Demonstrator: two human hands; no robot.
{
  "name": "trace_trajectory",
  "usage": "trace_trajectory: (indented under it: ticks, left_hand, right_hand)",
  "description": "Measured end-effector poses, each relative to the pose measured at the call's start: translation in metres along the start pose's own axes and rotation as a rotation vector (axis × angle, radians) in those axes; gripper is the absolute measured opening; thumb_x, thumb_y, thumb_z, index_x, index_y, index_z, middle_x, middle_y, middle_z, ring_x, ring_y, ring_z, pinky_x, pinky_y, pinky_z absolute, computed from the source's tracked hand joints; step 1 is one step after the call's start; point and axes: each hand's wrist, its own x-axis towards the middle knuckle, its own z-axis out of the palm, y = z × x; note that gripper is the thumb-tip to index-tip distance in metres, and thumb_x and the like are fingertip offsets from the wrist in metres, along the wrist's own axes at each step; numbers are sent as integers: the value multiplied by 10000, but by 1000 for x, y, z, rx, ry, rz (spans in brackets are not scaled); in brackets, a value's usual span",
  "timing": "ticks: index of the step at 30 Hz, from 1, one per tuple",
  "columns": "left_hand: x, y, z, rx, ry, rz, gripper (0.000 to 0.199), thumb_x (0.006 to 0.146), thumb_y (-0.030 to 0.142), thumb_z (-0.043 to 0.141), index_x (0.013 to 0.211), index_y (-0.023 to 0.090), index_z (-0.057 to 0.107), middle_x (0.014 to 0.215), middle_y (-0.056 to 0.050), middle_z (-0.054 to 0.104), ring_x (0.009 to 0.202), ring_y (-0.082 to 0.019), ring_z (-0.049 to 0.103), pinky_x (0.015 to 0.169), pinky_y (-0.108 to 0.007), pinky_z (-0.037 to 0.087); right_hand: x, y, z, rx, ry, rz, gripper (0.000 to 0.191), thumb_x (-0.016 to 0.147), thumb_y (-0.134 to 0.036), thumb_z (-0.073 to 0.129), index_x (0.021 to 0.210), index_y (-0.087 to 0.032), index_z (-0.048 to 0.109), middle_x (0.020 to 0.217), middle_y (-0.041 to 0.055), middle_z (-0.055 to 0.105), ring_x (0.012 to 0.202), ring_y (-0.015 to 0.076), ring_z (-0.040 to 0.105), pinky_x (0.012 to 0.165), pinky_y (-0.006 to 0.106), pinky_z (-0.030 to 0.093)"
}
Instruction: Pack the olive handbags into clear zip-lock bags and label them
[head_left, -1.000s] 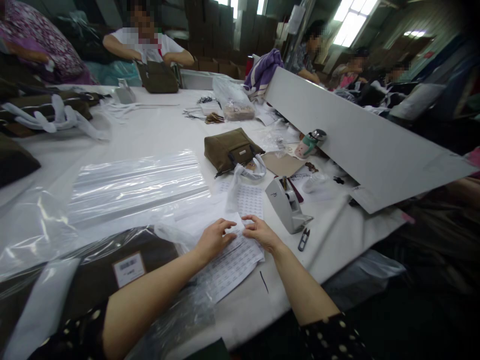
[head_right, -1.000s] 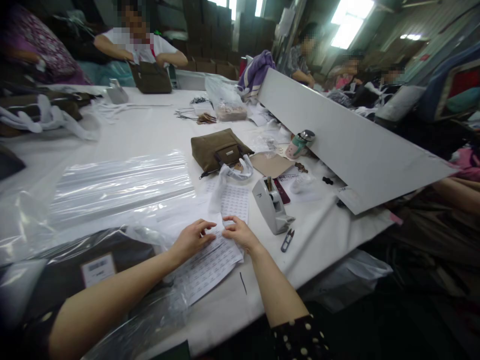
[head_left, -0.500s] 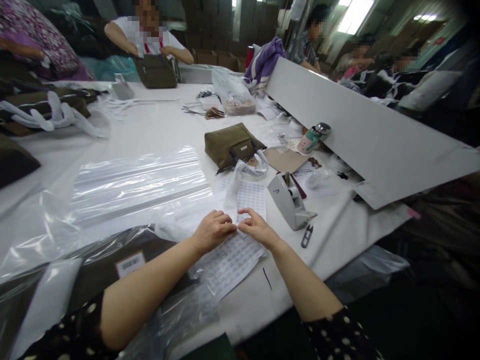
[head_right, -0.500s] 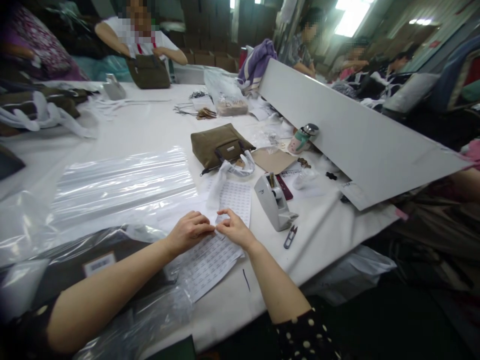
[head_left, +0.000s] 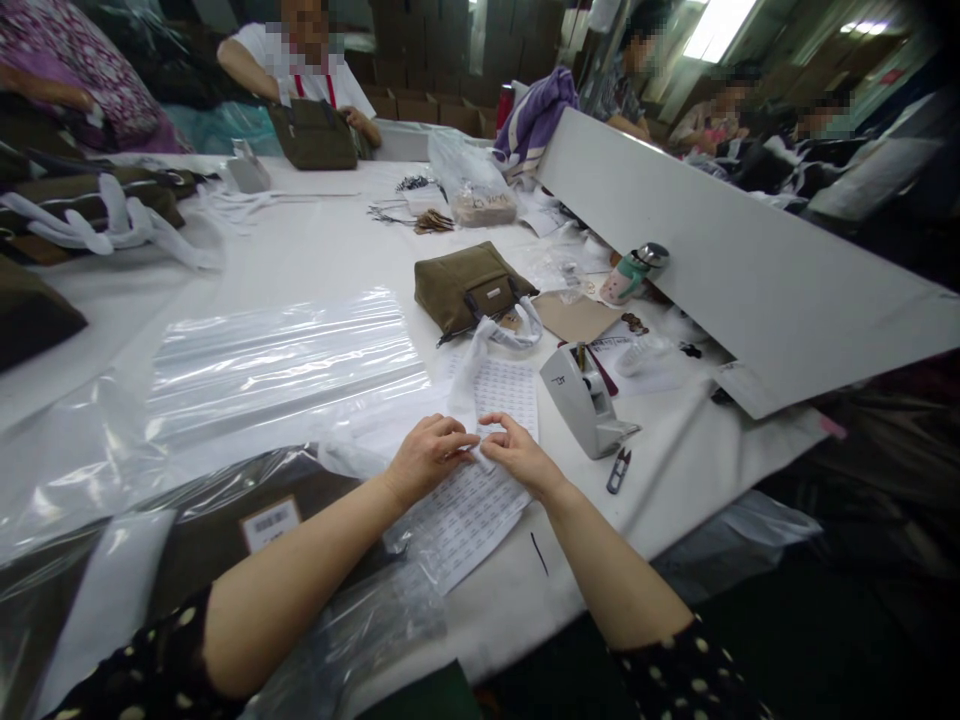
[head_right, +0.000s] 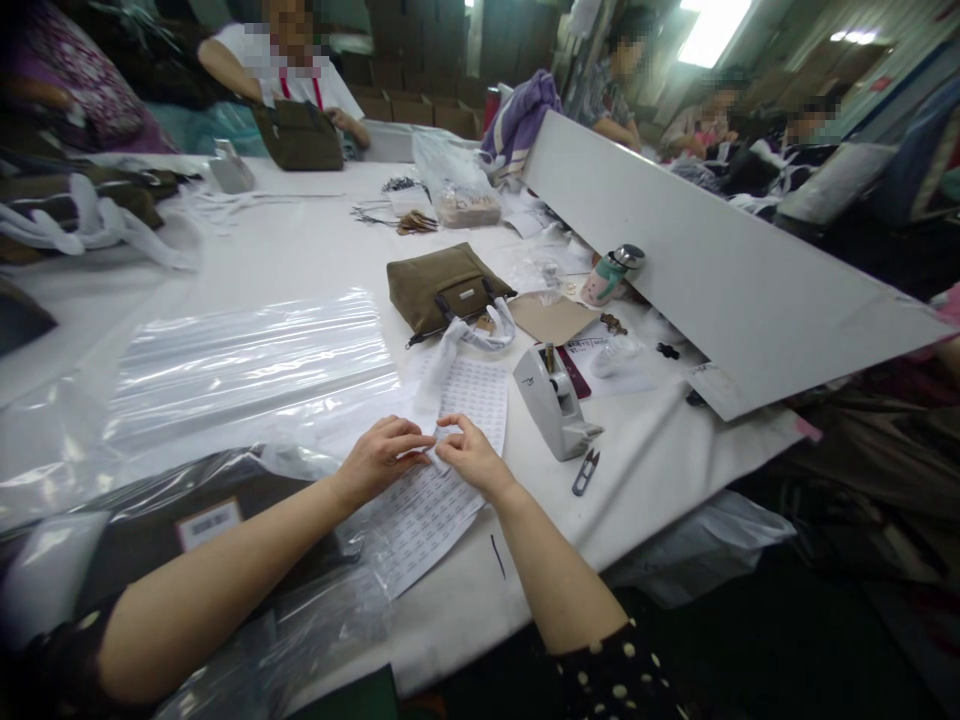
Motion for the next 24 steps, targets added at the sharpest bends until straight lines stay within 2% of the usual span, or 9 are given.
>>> trace_trajectory:
  ticks: [2,4,9,13,15,18,21,22,24]
  left_hand:
    - [-2,-2,0,-15,-14,30,162,801,306,611,936,243,676,816,-25,624,761,-143,509,717,-276,386]
    - [-3,-3,0,-13,-49,42,132,788,299,628,895,250,688,786,-17,628,752,-142,507,716,-283,375]
    - [-4,0,-3,40,-36,79,107,816,273,590,831,226,686,751,-16,626,725,-137,495,695,-292,351]
    - [-8,-1,-8,69,62,152,116,827,255,576,873,234,680,762,-17,639,730,-136,498,697,-298,348]
    - [-10,-3,-9,71,79,180,114,822,237,580,879,243,678,767,-14,644,729,-137,500,699,-301,350]
    - [-11,-4,-8,44,71,179,111,817,229,582,869,246,679,765,-18,642,727,-141,507,703,-303,365]
    - [-9,1,-7,-92,32,76,100,816,234,575,798,212,671,865,-44,652,800,-152,540,755,-305,401]
    - [-8,5,-9,-173,17,-7,98,812,236,576,779,199,660,895,-47,654,825,-154,553,772,-300,413]
    - [-6,12,-18,-355,-13,-245,103,800,261,584,761,180,634,870,-36,662,808,-145,576,767,-281,433]
  right_hand:
    - [1,2,0,119,-33,61,447,672,-224,617,1075,-187,427,642,-76,522,530,57,403,538,185,305]
    - [1,3,-1,143,-81,97,515,649,-203,639,1111,-184,413,675,-63,557,566,63,449,579,191,330]
    - [5,0,-5,-46,-101,71,622,637,-165,639,1204,-202,387,719,-25,629,628,101,531,631,225,379]
    - [5,-4,-1,16,-42,113,614,624,-194,649,1185,-174,401,599,-60,579,509,69,442,527,189,317]
    - [4,-5,3,79,-14,147,612,613,-206,657,1169,-161,406,548,-86,527,465,53,373,481,179,262]
    - [4,-1,4,111,29,162,601,597,-210,661,1145,-162,420,546,-96,500,453,50,344,463,181,239]
    - [4,8,-1,20,93,169,527,627,-225,623,1119,-177,442,589,-76,521,472,72,390,483,201,295]
    - [3,11,-4,-81,138,138,494,635,-223,613,1102,-180,459,640,-54,548,518,90,438,520,221,342]
    - [-1,13,-8,-353,288,-17,435,640,-218,612,1060,-183,502,836,16,596,730,152,532,675,293,420]
